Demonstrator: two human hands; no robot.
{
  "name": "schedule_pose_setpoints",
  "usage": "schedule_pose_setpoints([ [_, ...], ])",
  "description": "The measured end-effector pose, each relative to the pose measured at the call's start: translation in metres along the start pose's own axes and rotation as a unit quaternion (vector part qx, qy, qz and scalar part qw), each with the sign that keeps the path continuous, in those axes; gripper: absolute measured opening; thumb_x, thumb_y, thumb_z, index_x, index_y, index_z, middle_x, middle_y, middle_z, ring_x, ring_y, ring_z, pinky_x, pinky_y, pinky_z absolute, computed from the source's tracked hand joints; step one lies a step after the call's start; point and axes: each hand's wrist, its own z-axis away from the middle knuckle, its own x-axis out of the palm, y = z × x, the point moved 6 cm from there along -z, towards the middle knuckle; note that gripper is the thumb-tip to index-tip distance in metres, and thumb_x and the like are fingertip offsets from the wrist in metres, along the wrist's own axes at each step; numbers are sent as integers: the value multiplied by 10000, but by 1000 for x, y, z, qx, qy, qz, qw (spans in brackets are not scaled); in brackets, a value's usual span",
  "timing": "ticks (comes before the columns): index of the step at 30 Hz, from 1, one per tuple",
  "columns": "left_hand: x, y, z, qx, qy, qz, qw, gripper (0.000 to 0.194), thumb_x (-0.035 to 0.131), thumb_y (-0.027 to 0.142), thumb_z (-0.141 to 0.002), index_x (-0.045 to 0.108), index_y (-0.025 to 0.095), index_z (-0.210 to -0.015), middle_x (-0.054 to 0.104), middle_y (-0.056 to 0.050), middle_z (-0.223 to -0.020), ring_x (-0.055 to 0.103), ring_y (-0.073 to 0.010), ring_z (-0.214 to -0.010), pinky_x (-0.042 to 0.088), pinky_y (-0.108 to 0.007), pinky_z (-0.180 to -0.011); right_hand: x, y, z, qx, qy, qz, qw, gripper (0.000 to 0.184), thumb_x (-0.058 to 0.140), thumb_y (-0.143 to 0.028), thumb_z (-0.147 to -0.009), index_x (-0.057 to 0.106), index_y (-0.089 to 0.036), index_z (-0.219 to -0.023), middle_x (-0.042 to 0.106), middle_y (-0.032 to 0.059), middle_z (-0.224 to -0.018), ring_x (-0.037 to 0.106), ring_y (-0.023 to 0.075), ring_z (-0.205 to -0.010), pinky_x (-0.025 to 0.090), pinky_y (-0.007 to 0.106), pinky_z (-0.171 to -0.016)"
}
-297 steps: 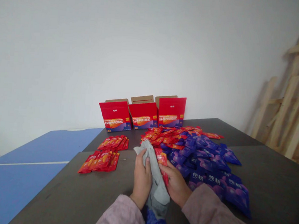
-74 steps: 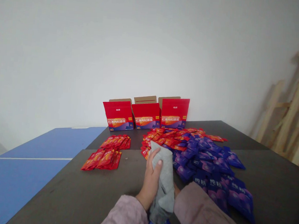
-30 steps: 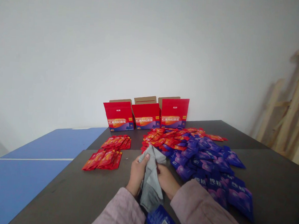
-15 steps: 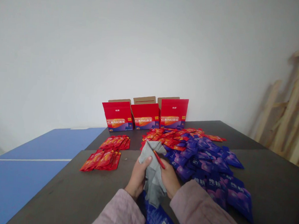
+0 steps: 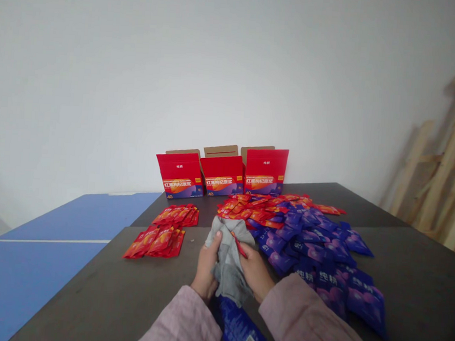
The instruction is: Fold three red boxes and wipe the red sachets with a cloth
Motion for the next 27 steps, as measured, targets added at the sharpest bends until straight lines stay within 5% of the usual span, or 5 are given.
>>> schedule_pose_setpoints([
  [7,-3,-8,0,-90,21,49,995,592,700,604,-805,691,125,-1152,769,-115,-858,756,-255,-810,614,-367,-736,-17,8,-7,23,79,-120,989,482,706,-515,-807,704,-189,-1161,759,85,-1117,688,277,-1043,508,425,-962],
  [12,2,-9,2,-37,-13,-20,999,580,772,543,-756,673,144,-1166,765,-124,-1007,739,-260,-912,585,-367,-830,-19,17,-7,64,126,-228,963,517,762,-523,-730,708,-207,-1135,768,80,-1112,708,285,-1053,529,436,-965],
  [18,14,-12,3,99,-68,-161,980,742,913,323,-562,606,173,-1221,733,-95,-1128,688,-245,-1018,520,-348,-922,-11,11,-3,27,98,-230,968,493,761,-523,-758,718,-233,-1155,733,75,-1221,589,271,-1282,467,424,-1067],
  [27,15,-2,6,93,-59,-169,979,616,856,351,-643,646,153,-1187,750,-107,-1101,698,-262,-986,517,-370,-910,5,2,0,50,18,-265,963,444,729,-533,-800,722,-229,-1122,770,87,-1088,656,281,-1181,528,415,-972],
])
